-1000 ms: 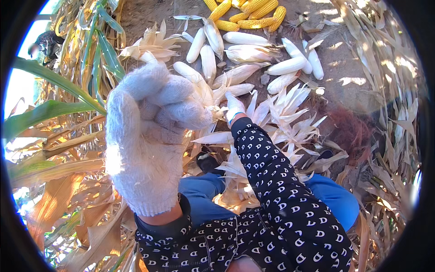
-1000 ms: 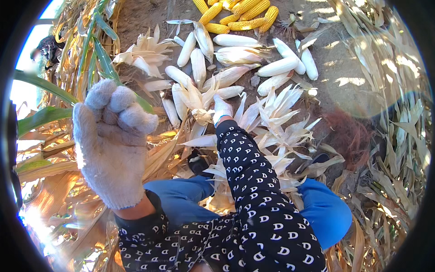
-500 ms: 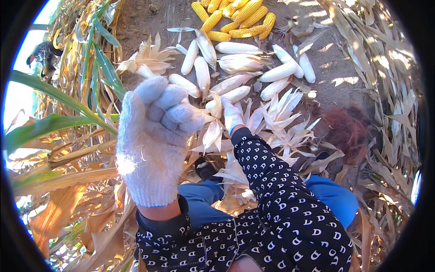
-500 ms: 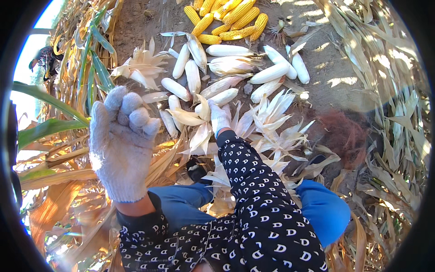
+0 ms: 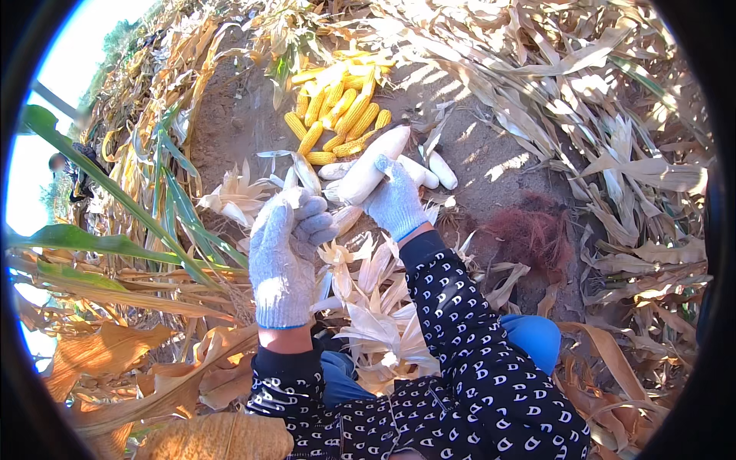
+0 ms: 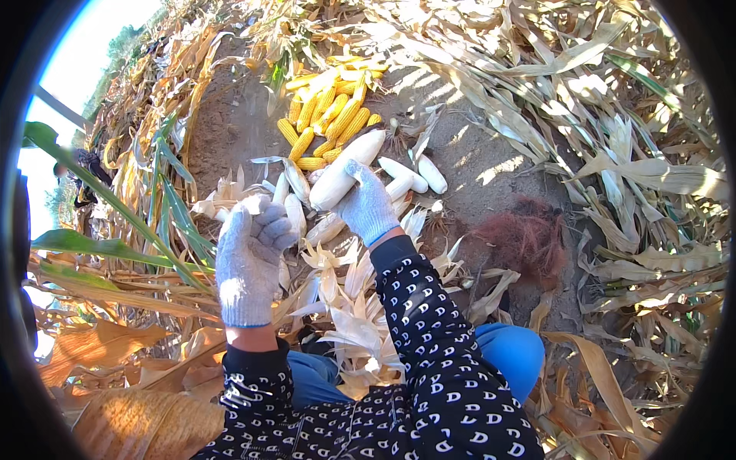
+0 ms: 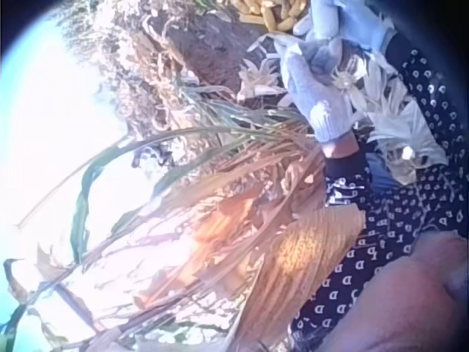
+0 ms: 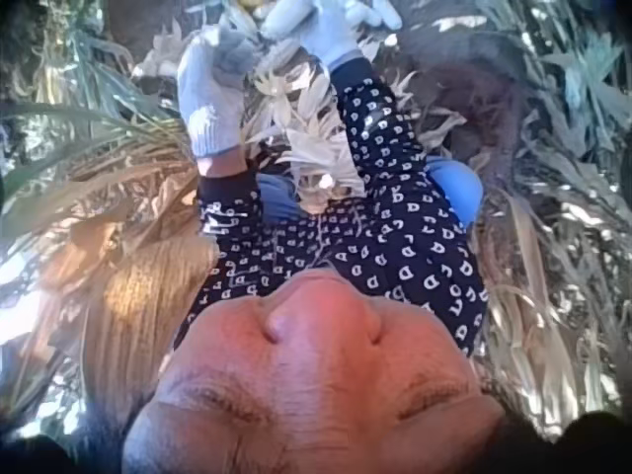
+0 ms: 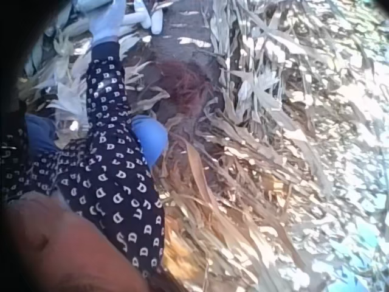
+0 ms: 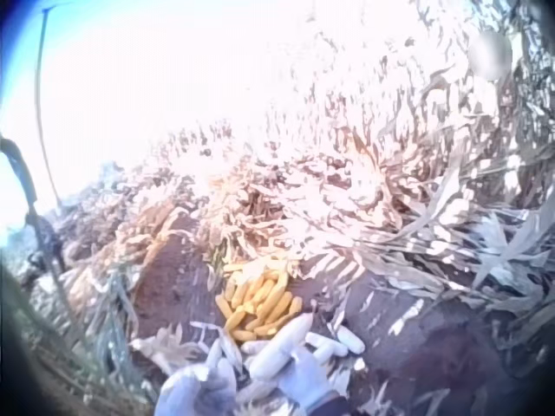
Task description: The person sits on the ground in a cornfield and shucks corn cobs by hand, removing the husks and silk. Shucked cobs are placed in a pile nearby, and the discarded husks accumulate around the person.
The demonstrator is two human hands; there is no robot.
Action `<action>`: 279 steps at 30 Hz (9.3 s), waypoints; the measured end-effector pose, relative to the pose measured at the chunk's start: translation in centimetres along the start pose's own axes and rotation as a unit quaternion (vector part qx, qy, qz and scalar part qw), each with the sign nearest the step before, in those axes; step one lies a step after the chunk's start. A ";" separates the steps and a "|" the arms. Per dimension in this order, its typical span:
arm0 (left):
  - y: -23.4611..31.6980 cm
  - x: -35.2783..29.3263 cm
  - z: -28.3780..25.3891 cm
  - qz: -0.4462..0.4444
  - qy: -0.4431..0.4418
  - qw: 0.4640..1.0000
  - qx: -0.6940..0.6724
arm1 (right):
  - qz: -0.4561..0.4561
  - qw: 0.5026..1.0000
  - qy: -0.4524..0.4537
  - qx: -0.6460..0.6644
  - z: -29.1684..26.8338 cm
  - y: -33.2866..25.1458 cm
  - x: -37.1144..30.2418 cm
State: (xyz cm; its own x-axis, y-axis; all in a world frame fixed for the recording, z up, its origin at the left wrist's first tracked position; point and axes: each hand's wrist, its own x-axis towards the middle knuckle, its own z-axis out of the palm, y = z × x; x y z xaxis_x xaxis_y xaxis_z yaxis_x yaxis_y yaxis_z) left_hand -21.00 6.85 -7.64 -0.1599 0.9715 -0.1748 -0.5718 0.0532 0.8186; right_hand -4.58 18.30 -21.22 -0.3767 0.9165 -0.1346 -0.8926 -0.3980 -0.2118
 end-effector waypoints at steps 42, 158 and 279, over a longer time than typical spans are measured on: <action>-2.7 -5.4 5.0 0.010 -0.046 0.974 -0.222 | -0.071 0.821 0.030 -0.566 8.5 0.0 -23.6; -4.1 -7.7 4.7 0.452 0.011 0.662 0.599 | -0.194 0.710 0.034 -0.676 8.4 -1.7 -25.7; -3.6 -8.0 4.8 0.144 -0.235 0.915 0.294 | 0.020 0.833 -0.021 -0.553 8.4 -3.6 -24.6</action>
State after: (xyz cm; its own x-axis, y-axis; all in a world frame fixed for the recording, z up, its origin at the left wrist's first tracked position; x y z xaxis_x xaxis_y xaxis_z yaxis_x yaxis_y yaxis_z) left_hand -13.81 0.03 -6.57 0.2077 0.9493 0.2360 -0.0071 -0.2398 0.9708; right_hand 5.81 -2.46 -9.06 -0.4295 0.8931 -0.1336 -0.1146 -0.2006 -0.9729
